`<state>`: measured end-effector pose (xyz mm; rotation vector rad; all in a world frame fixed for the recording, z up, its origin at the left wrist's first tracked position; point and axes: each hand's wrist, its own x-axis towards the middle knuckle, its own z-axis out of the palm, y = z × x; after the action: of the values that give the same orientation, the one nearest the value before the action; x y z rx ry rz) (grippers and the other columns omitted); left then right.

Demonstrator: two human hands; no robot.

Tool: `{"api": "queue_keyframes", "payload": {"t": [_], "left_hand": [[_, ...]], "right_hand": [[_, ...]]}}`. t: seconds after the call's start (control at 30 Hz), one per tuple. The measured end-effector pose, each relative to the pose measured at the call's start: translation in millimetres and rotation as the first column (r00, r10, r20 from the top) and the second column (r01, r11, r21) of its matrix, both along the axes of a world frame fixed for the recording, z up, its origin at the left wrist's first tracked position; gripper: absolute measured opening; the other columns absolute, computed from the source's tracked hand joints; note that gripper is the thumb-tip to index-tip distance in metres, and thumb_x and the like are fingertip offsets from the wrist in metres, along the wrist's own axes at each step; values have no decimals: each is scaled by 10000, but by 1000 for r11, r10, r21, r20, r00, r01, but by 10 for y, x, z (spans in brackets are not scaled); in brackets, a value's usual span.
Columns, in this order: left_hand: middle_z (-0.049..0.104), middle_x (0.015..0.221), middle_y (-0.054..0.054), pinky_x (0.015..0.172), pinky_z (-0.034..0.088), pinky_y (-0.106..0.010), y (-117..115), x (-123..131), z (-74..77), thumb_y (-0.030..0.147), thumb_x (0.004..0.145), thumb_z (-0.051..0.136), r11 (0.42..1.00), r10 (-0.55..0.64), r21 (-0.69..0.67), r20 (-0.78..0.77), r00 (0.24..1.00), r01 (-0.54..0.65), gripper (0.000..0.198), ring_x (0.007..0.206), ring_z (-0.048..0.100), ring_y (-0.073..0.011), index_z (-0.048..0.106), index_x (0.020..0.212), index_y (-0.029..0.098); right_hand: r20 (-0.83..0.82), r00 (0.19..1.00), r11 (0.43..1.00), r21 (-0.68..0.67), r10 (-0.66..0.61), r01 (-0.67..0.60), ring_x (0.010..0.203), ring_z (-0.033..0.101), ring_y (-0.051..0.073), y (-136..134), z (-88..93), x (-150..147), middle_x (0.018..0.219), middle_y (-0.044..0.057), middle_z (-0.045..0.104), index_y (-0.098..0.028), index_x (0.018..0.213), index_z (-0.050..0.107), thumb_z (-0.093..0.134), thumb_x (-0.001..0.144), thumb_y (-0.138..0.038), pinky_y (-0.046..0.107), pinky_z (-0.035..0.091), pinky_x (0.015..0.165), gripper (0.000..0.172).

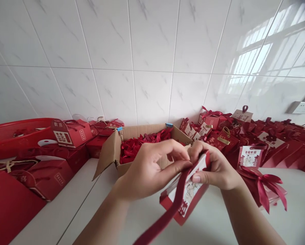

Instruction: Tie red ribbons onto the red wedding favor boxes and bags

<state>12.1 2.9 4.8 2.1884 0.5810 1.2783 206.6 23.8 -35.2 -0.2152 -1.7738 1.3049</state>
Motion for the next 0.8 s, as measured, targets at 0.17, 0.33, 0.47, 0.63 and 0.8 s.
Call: {"api": "queue_keyframes", "payload": {"t": [0.17, 0.33, 0.47, 0.63, 0.8], "left_hand": [[703, 867, -53, 738, 522, -238, 51, -60, -30, 99, 860, 577, 975, -121, 177, -102, 987, 137, 157, 802, 646, -128, 678, 964, 158], [697, 955, -125, 790, 537, -268, 97, -97, -38, 158, 838, 630, 965, -93, 233, -128, 987, 121, 232, 876, 651, -163, 679, 1058, 105], [693, 956, -112, 749, 540, -246, 104, -131, -31, 177, 825, 641, 965, -32, 252, -154, 987, 71, 266, 863, 650, -160, 681, 1084, 130], [692, 954, -85, 758, 528, -262, 117, -187, 7, 226, 803, 661, 967, 7, 251, -165, 986, 35, 272, 860, 642, -176, 680, 1070, 180], [700, 916, -48, 734, 520, -223, 89, -258, 65, 217, 812, 656, 981, 115, 179, -211, 971, -77, 176, 828, 649, -155, 693, 984, 230]], "right_hand": [[-50, 997, 996, -73, 56, -60, 681, 583, 138, 79, -55, 29, 783, -7, 601, -230, 862, 551, 738, 729, -163, 249, 460, 587, 239], [-78, 996, 982, -185, 34, -47, 662, 568, 113, 159, -126, 24, 777, -10, 612, -211, 862, 549, 768, 705, -184, 212, 446, 577, 271], [-116, 992, 959, -274, 41, -72, 614, 607, 103, 161, -129, -23, 747, -6, 666, -198, 877, 548, 769, 710, -178, 193, 473, 557, 277], [-172, 984, 923, -369, 42, -104, 556, 633, 89, 164, -147, -156, 712, -16, 696, -181, 871, 568, 805, 652, -152, 165, 491, 528, 324], [-228, 973, 860, -490, 28, -140, 556, 638, 98, 173, -192, -326, 719, -17, 696, -187, 904, 581, 842, 581, -182, 184, 517, 540, 416]]}}
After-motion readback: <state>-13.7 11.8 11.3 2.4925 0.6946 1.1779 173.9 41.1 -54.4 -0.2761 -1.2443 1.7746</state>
